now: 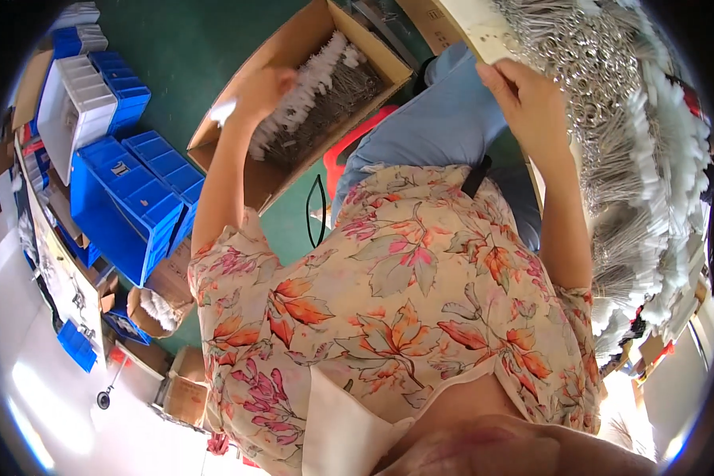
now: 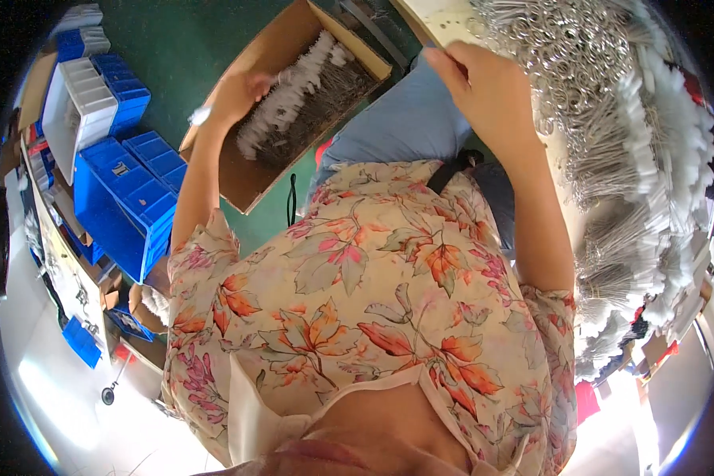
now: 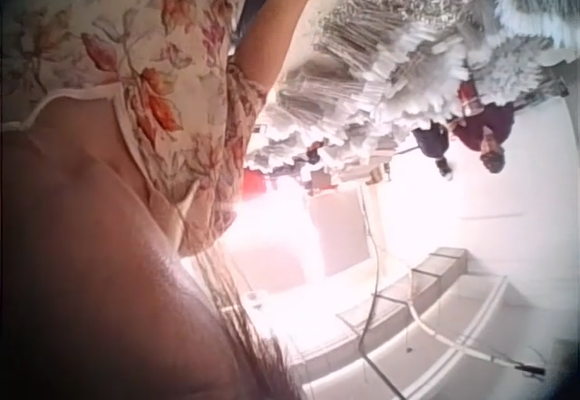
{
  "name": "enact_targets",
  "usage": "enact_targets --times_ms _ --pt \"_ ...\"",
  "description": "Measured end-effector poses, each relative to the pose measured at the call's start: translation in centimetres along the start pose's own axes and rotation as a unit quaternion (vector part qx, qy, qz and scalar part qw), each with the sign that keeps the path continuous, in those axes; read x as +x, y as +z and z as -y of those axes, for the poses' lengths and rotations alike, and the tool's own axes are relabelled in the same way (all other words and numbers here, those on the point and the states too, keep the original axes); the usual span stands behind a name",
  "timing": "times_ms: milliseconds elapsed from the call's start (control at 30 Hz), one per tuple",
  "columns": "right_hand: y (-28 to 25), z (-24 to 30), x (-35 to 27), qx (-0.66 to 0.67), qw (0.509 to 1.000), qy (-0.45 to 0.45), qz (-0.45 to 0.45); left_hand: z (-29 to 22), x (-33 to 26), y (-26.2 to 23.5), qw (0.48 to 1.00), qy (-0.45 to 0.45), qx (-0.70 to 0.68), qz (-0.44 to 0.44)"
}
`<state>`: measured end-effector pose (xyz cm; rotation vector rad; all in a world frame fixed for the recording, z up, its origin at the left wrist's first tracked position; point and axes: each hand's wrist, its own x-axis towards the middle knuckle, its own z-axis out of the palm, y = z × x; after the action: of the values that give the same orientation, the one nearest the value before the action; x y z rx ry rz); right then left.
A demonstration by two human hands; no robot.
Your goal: The person is seen manufacturing white brushes with metal handles.
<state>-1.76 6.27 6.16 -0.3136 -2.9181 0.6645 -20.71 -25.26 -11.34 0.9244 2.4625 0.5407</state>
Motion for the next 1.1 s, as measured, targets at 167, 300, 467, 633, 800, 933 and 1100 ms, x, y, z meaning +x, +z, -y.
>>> enact_targets --times_ms 167,300,467,633,800,933,1100 --pt "2.9 -3.4 -3.3 -0.068 0.995 -0.033 -0.070 7.1 -2.0 14.3 0.956 -0.162 0.150 0.193" --pt "2.4 -4.9 -5.1 -0.102 0.979 -0.099 -0.149 4.8 -1.6 21.6 0.923 -0.205 0.184 0.269" --pt "1.2 -5.0 -5.9 -0.111 0.982 -0.085 -0.124 5.2 -2.9 25.0 0.889 -0.256 0.168 0.339" --pt "1.4 -4.8 -5.8 -0.126 0.984 -0.063 -0.107 6.4 -6.4 26.3 0.884 -0.254 0.204 0.336" --pt "2.0 -4.4 -5.0 -0.090 0.983 -0.090 -0.132 7.0 -8.0 26.8 0.886 -0.233 0.249 0.315" --pt "1.0 -2.7 -4.8 -0.041 0.981 -0.124 -0.145 8.8 -8.3 24.4 0.914 -0.367 0.018 0.174" --pt "-1.1 -2.1 -5.9 0.111 0.968 -0.123 -0.187 4.4 -3.7 13.4 0.843 -0.233 -0.246 -0.418"
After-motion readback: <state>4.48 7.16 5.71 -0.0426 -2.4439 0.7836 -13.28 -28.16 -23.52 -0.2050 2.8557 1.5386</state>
